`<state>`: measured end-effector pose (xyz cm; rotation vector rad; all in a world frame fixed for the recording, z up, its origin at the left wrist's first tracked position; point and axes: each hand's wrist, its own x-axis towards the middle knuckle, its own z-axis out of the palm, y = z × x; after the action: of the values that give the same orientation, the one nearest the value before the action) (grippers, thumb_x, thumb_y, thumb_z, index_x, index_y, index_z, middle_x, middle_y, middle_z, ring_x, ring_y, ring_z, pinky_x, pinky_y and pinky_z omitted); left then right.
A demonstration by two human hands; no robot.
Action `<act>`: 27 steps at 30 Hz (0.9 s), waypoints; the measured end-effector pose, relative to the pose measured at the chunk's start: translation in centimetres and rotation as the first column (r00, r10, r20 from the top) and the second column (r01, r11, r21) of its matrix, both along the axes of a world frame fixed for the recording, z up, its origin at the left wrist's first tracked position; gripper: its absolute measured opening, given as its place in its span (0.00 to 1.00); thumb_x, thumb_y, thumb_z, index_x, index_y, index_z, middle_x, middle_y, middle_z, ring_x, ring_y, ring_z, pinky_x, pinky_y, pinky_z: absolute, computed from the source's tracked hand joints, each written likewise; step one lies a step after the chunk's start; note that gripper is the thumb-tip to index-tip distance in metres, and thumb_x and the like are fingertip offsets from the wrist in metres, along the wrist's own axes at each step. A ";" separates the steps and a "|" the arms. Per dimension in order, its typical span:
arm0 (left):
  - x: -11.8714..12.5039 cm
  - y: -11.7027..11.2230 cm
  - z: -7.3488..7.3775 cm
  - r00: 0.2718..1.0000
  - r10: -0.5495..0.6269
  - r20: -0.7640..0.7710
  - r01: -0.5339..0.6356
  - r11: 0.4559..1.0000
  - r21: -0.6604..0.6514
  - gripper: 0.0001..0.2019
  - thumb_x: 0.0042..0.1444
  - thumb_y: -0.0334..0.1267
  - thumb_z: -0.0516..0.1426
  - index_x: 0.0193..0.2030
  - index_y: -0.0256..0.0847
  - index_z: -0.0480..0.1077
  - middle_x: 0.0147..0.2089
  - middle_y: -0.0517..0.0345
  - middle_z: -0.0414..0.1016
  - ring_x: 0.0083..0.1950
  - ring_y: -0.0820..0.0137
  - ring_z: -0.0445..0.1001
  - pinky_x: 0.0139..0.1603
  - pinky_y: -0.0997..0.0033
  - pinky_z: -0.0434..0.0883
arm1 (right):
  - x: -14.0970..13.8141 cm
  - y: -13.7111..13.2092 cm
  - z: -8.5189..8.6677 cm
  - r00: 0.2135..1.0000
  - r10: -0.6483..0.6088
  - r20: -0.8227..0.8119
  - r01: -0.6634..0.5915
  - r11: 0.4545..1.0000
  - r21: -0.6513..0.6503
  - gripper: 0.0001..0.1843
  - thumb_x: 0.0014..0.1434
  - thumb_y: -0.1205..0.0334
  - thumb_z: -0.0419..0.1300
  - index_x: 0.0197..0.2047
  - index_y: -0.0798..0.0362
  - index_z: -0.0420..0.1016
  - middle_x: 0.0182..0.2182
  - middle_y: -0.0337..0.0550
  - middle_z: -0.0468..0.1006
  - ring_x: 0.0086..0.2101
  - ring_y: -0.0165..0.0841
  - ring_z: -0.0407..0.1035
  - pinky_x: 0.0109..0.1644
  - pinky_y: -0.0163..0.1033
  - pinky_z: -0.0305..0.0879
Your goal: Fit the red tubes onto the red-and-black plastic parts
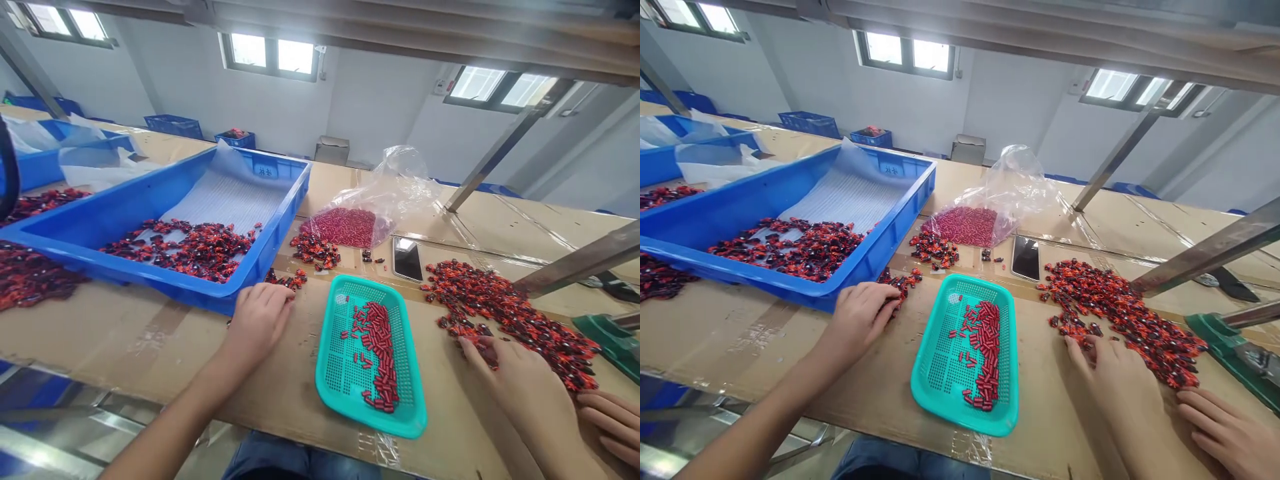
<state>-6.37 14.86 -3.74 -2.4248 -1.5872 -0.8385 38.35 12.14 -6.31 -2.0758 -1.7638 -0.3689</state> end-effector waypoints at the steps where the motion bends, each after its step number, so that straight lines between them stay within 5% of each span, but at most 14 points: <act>1: 0.3 0.7 -0.1 1.000 0.000 -0.030 -0.001 0.999 -0.034 0.06 0.70 0.30 0.56 0.46 0.39 0.75 0.45 0.52 0.83 0.49 0.58 0.80 0.49 0.56 0.70 | -0.1 0.1 -0.1 1.000 -0.009 -0.004 0.009 1.000 0.009 0.36 0.65 0.27 0.45 0.34 0.50 0.77 0.29 0.59 0.82 0.33 0.59 0.77 0.36 0.59 0.69; 3: 1.0 2.0 -0.3 0.997 0.010 -0.078 -0.018 0.995 -0.098 0.04 0.69 0.31 0.59 0.46 0.38 0.76 0.45 0.54 0.82 0.48 0.60 0.79 0.51 0.55 0.73 | -1.6 0.0 0.5 0.999 0.038 -0.025 -0.037 0.998 0.042 0.36 0.67 0.29 0.46 0.41 0.53 0.78 0.31 0.57 0.83 0.34 0.57 0.77 0.37 0.57 0.70; 5: 1.7 3.2 -0.4 0.995 0.032 -0.097 -0.047 0.987 -0.152 0.04 0.69 0.36 0.62 0.46 0.37 0.76 0.47 0.54 0.80 0.49 0.61 0.79 0.53 0.53 0.76 | -4.1 -0.5 1.7 0.970 0.236 -0.055 -0.231 0.969 0.092 0.32 0.71 0.34 0.48 0.45 0.53 0.78 0.34 0.54 0.84 0.35 0.51 0.78 0.39 0.53 0.72; 9: 2.1 4.7 -0.1 1.000 0.026 -0.017 -0.030 0.974 -0.226 0.09 0.69 0.42 0.63 0.47 0.37 0.76 0.49 0.53 0.80 0.51 0.61 0.80 0.55 0.51 0.77 | -9.9 -1.7 3.7 0.754 0.657 -0.026 -0.657 0.753 -0.026 0.12 0.72 0.51 0.59 0.48 0.48 0.79 0.41 0.45 0.86 0.40 0.43 0.77 0.42 0.46 0.71; 11: 2.0 4.5 0.2 0.996 0.007 0.089 0.015 0.970 -0.241 0.08 0.69 0.41 0.62 0.45 0.38 0.76 0.48 0.53 0.80 0.52 0.60 0.79 0.57 0.49 0.76 | -12.1 -1.9 3.7 0.720 0.693 0.044 -0.684 0.718 -0.126 0.10 0.64 0.57 0.69 0.49 0.45 0.80 0.43 0.40 0.86 0.43 0.43 0.76 0.45 0.45 0.69; 14: 1.9 2.8 0.9 0.949 -0.026 0.314 0.106 0.965 -0.239 0.07 0.69 0.37 0.58 0.45 0.39 0.78 0.46 0.50 0.80 0.52 0.58 0.78 0.58 0.49 0.74 | -13.8 -1.8 2.6 0.735 0.655 0.175 -0.632 0.755 -0.171 0.15 0.51 0.63 0.77 0.43 0.48 0.83 0.37 0.40 0.85 0.43 0.47 0.75 0.47 0.49 0.66; 16: 1.9 0.9 1.2 0.874 -0.042 0.484 0.175 0.957 -0.232 0.11 0.68 0.37 0.55 0.50 0.41 0.78 0.46 0.49 0.79 0.50 0.59 0.79 0.55 0.55 0.76 | -14.2 -1.5 1.7 0.739 0.640 0.212 -0.615 0.769 -0.176 0.09 0.51 0.67 0.76 0.34 0.50 0.82 0.31 0.41 0.83 0.38 0.46 0.74 0.45 0.49 0.64; 19: 2.2 -2.1 1.5 0.706 -0.004 0.708 0.252 0.936 -0.246 0.12 0.69 0.41 0.56 0.52 0.44 0.78 0.45 0.52 0.78 0.45 0.65 0.80 0.46 0.66 0.79 | -14.4 -1.2 0.8 0.733 0.642 0.223 -0.616 0.766 -0.182 0.12 0.56 0.76 0.70 0.27 0.51 0.78 0.26 0.43 0.81 0.34 0.43 0.73 0.42 0.48 0.61; 27: 3.9 -5.6 1.2 0.273 0.194 0.942 0.379 0.879 -0.290 0.12 0.58 0.43 0.70 0.33 0.40 0.73 0.41 0.52 0.84 0.42 0.67 0.85 0.43 0.73 0.82 | -14.6 -1.6 2.1 0.714 0.696 0.069 -0.685 0.716 -0.138 0.08 0.68 0.70 0.59 0.37 0.50 0.78 0.33 0.42 0.81 0.36 0.40 0.74 0.40 0.44 0.65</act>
<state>-2.51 9.29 -2.49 -2.3070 -2.1362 -2.6833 23.71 10.57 -4.21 -1.2946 -2.5106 -0.1708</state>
